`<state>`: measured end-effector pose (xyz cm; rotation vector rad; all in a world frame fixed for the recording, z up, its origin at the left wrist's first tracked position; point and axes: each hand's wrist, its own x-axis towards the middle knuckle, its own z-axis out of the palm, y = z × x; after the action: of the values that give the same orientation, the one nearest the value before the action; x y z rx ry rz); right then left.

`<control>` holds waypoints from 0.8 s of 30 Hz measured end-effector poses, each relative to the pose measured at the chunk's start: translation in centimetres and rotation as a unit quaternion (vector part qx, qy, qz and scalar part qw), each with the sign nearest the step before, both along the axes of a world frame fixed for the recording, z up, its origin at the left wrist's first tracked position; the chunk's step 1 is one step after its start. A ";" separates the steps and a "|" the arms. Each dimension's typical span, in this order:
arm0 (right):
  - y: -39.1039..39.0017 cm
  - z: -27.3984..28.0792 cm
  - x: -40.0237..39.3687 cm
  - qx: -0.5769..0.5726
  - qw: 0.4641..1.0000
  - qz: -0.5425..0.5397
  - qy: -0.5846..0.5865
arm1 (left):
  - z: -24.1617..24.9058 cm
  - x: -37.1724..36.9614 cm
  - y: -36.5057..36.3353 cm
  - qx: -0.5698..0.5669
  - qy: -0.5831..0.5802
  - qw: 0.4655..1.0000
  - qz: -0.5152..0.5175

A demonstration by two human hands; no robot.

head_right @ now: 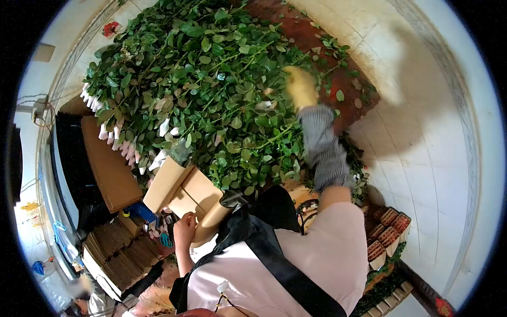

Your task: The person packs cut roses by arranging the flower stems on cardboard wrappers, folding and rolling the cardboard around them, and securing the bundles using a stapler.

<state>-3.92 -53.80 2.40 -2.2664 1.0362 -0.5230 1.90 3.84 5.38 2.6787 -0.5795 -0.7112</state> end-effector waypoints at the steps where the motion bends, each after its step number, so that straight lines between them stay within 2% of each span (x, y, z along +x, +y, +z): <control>1: -3.9 -2.7 -1.0 -0.155 0.987 -0.005 0.048 | 0.4 -0.1 -0.2 0.007 0.000 1.000 0.005; 2: -4.6 -3.0 -2.1 -0.253 0.952 -0.002 0.171 | 0.8 -0.2 -0.5 0.014 -0.007 1.000 0.000; 3: -6.6 -5.4 -3.4 -0.268 0.921 0.056 0.276 | 0.8 -0.3 -0.7 0.020 -0.008 1.000 0.008; 4: -8.0 -8.4 -4.5 -0.237 0.905 0.078 0.345 | 0.9 -0.3 -0.7 0.020 -0.005 1.000 0.003; 7: -10.1 -8.5 -5.0 -0.210 0.891 0.097 0.390 | 1.1 -0.3 -1.0 0.035 0.009 0.999 0.010; 9: -9.9 -5.1 -4.5 -0.236 0.884 0.114 0.388 | 1.7 -0.4 -1.4 0.032 0.002 0.999 -0.002; 10: -10.2 -4.2 -4.8 -0.329 0.912 0.112 0.219 | 1.5 -0.4 -1.3 0.029 -0.003 1.000 -0.006; 11: -9.1 -0.7 -4.5 -0.338 0.926 0.052 0.162 | 1.7 -0.2 -1.5 0.028 -0.006 1.000 -0.008; 13: -8.4 3.7 -5.1 -0.291 0.954 -0.054 -0.041 | 2.1 -0.2 -1.8 0.069 -0.010 0.997 -0.023; 14: -8.1 5.7 -5.1 -0.344 0.935 -0.072 -0.045 | 2.2 0.0 -1.9 0.095 0.016 0.995 -0.028; 15: -6.4 8.6 -5.1 -0.320 0.941 -0.030 -0.103 | 1.8 0.0 -1.4 0.094 0.018 0.995 -0.030; 17: -2.3 12.9 -5.3 -0.217 0.954 0.146 -0.148 | 0.4 -0.1 -0.5 -0.020 -0.006 0.999 -0.034; 19: 2.7 16.4 -4.3 -0.190 0.915 0.322 -0.153 | 1.5 0.3 -1.3 0.052 0.044 0.996 -0.055; 21: 9.3 17.6 -3.6 -0.167 0.889 0.416 -0.097 | -2.2 0.6 1.8 -0.081 0.027 0.993 -0.079; 22: 12.8 17.7 -3.0 -0.172 0.871 0.454 -0.075 | -5.7 1.5 3.9 -0.081 0.002 0.986 -0.143; 23: 16.4 15.1 -2.5 -0.190 0.867 0.458 -0.036 | -3.0 1.9 2.3 -0.085 0.141 0.986 -0.032; 24: 20.1 12.5 -2.1 -0.208 0.862 0.463 0.003 | -2.2 2.1 2.5 -0.239 0.289 0.925 0.058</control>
<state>-6.03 -33.67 14.86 -2.7774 -0.2807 -0.3177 3.97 6.32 3.21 1.9078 -0.3667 -1.0996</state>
